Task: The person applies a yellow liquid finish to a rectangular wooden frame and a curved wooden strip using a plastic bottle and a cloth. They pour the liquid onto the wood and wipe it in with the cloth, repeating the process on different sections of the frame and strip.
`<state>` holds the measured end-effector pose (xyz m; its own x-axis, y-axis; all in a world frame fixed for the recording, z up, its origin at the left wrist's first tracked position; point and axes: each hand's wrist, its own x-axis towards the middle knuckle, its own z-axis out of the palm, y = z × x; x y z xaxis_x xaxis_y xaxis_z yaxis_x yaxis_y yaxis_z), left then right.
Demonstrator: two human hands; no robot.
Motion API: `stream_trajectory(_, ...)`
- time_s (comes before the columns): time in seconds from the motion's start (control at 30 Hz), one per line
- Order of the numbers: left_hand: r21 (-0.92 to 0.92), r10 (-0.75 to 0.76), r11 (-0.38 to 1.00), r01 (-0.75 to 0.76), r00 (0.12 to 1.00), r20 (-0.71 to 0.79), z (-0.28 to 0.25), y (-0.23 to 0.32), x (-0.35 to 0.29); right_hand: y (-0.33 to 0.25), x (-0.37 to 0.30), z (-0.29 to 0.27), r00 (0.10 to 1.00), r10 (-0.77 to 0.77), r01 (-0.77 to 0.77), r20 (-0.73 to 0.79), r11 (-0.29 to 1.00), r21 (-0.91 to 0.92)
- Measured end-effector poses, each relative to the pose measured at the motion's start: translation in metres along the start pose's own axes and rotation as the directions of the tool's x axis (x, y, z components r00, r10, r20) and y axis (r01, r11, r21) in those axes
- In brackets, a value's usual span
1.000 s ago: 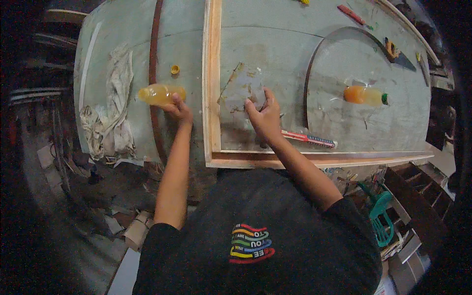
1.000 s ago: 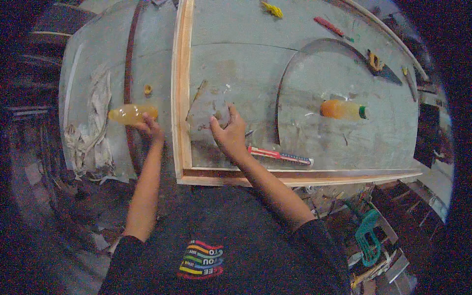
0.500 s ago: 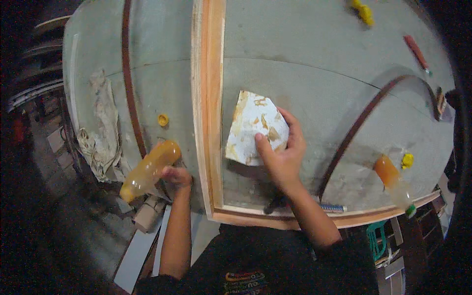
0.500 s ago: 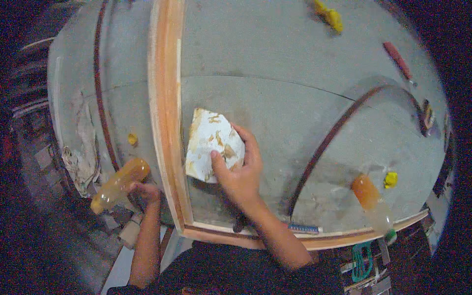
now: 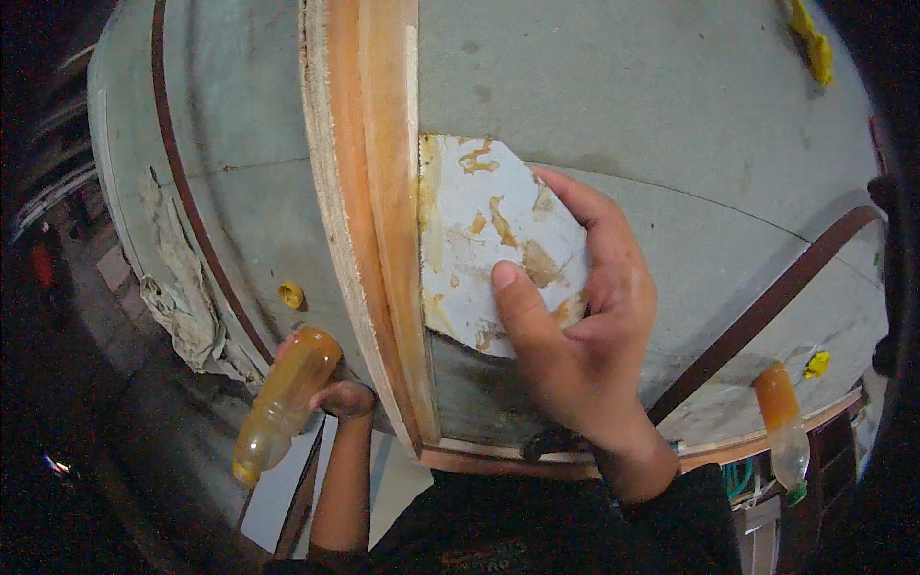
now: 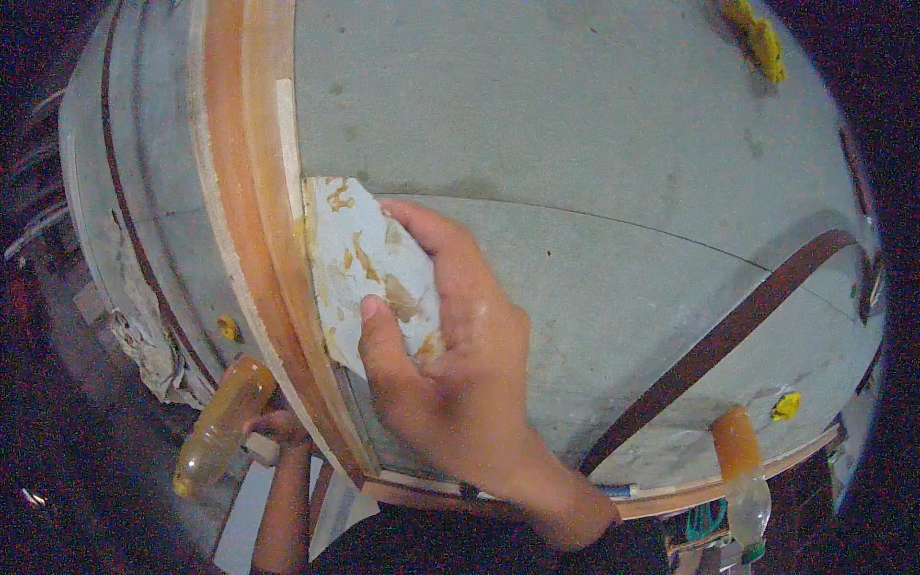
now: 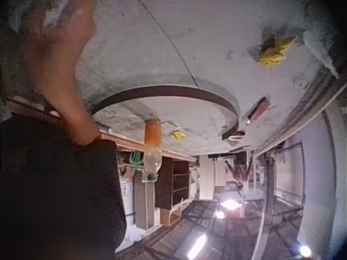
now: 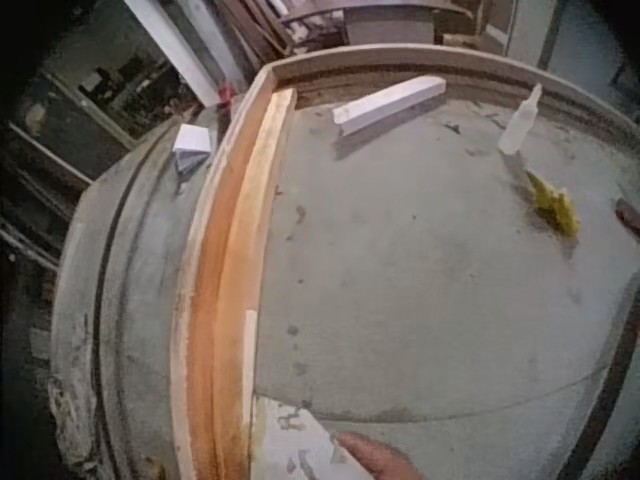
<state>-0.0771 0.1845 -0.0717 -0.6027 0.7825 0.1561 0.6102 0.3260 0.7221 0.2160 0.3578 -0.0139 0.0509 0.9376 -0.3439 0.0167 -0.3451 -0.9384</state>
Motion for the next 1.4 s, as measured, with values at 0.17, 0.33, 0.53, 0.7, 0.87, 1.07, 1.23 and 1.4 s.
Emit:
stream_trajectory(0.17,0.000,0.028,1.000,-0.028,0.999,0.028,-0.001,0.000,0.001,-0.008,-0.025,-0.001,0.981,-0.065,0.100,0.184,0.977,-0.188)
stream_trajectory(0.33,0.000,0.069,0.998,-0.069,0.996,0.056,0.000,-0.002,0.001,0.001,-0.057,0.002,0.900,-0.114,0.123,0.422,0.992,0.006)
stream_trajectory(0.53,0.058,0.128,0.990,-0.131,0.990,0.058,-0.007,-0.036,-0.011,-0.024,-0.092,-0.024,0.985,0.145,-0.143,0.094,0.989,-0.031)
stream_trajectory(0.7,0.152,0.179,0.973,-0.173,0.984,-0.024,0.011,-0.085,-0.021,-0.053,-0.123,-0.040,0.999,0.005,-0.005,-0.053,1.000,-0.005)
stream_trajectory(0.87,-0.112,-0.018,0.993,0.027,0.997,0.080,0.032,-0.078,-0.014,-0.066,-0.167,-0.030,0.988,0.004,0.018,-0.151,0.990,0.138)
stream_trajectory(1.07,-0.460,-0.017,0.888,0.018,1.000,0.006,0.060,-0.039,-0.002,-0.060,-0.217,-0.012,0.981,-0.086,0.112,-0.177,0.983,0.146)
stream_trajectory(1.23,-0.436,0.065,0.898,-0.061,0.998,-0.006,0.072,-0.047,0.014,-0.039,-0.243,0.007,0.971,-0.056,0.099,-0.234,0.979,0.178)
stream_trajectory(1.4,-0.567,0.181,0.779,-0.269,0.961,-0.207,0.082,-0.033,0.017,-0.026,-0.258,0.053,0.949,0.076,0.018,-0.307,0.956,0.293)
